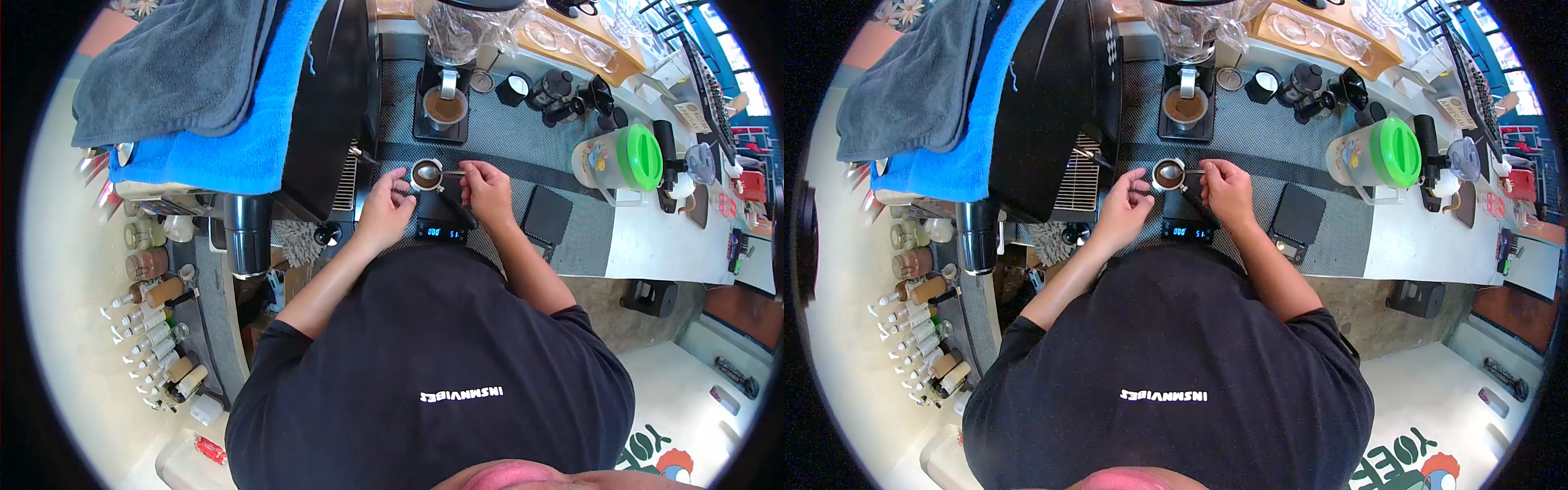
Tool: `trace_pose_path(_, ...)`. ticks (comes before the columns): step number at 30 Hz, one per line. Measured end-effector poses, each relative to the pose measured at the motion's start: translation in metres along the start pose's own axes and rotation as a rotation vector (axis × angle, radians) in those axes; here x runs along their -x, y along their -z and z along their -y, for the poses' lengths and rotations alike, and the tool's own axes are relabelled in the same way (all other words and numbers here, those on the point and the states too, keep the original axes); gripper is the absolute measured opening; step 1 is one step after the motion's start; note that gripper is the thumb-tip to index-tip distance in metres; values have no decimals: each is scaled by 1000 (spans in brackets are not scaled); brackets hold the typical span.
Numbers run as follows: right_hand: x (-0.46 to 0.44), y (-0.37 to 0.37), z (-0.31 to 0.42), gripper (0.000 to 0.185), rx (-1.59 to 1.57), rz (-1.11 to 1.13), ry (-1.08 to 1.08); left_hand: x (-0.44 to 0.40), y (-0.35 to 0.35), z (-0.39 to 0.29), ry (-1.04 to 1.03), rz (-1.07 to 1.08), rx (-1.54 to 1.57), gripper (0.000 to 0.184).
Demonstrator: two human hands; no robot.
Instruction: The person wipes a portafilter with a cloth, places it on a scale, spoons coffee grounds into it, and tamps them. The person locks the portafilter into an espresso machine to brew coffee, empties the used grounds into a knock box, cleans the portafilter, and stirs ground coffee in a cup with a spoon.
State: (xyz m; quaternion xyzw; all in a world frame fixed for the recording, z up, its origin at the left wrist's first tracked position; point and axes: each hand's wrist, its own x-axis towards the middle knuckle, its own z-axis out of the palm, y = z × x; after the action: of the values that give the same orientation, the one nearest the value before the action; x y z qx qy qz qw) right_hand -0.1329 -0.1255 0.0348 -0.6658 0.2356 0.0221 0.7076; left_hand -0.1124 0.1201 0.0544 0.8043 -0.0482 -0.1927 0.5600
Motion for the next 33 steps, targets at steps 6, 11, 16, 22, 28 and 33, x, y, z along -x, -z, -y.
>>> trace_pose_path(6,-10,12,60,27,19,-89,314,-39,-22,-22,-149,-62,-138,68)
trace_pose_path(11,-44,-1,101,26,245,-155,443,-97,-56,-31,-322,-306,-225,98)
trace_pose_path(16,-81,-6,81,21,559,-190,512,-129,-65,-35,-323,-374,-282,103)
trace_pose_path(22,-74,0,89,16,613,-170,869,-135,-66,-26,-346,-361,-229,96)
trace_pose_path(28,-82,5,78,16,751,8,859,-134,-65,-26,-305,-339,-199,93)
trace_pose_path(33,-84,5,75,15,544,-107,683,-131,-63,-28,-305,-334,-230,93)
